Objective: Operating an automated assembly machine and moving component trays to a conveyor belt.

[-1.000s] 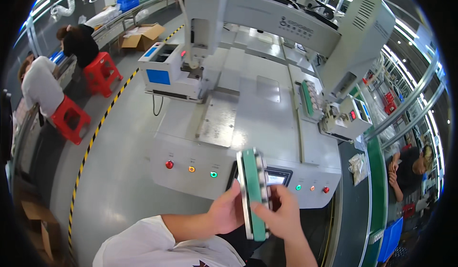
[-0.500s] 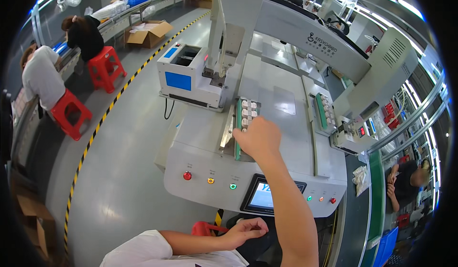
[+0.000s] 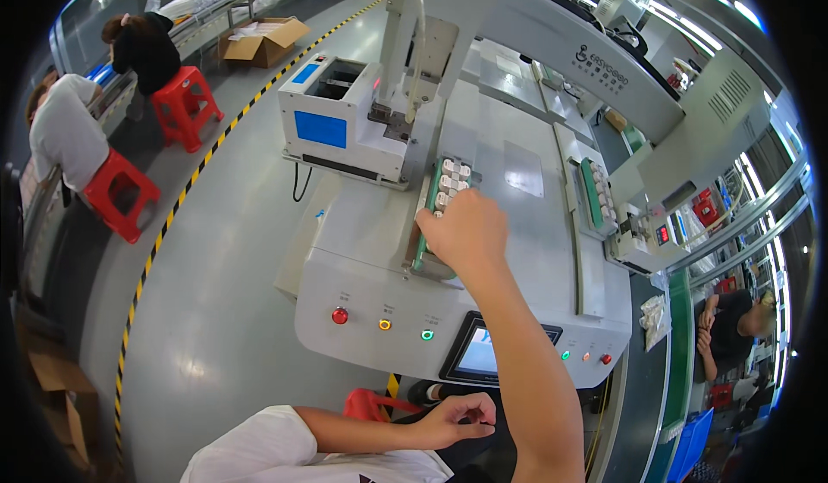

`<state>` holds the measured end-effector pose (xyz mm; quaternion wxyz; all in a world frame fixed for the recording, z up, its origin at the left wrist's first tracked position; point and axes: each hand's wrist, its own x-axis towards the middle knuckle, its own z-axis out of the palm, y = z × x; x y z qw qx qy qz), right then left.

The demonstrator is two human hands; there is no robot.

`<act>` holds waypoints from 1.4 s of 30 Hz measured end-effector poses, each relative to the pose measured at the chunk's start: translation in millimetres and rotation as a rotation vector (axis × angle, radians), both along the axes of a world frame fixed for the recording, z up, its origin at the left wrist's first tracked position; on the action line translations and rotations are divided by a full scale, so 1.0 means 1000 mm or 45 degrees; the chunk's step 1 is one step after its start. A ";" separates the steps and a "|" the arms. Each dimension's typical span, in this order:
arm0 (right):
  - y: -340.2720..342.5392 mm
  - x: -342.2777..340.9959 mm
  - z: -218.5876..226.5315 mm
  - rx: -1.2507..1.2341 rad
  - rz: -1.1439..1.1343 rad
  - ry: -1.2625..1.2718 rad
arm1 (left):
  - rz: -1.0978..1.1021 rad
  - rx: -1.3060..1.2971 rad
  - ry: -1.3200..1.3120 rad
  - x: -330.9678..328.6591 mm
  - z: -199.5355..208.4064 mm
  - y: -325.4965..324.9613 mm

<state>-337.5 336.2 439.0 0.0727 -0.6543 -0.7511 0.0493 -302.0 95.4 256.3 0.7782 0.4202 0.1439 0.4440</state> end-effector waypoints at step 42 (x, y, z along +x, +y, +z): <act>-0.516 0.475 -0.496 0.125 -1.270 0.591 | 1.584 1.339 1.753 -0.048 -0.030 0.046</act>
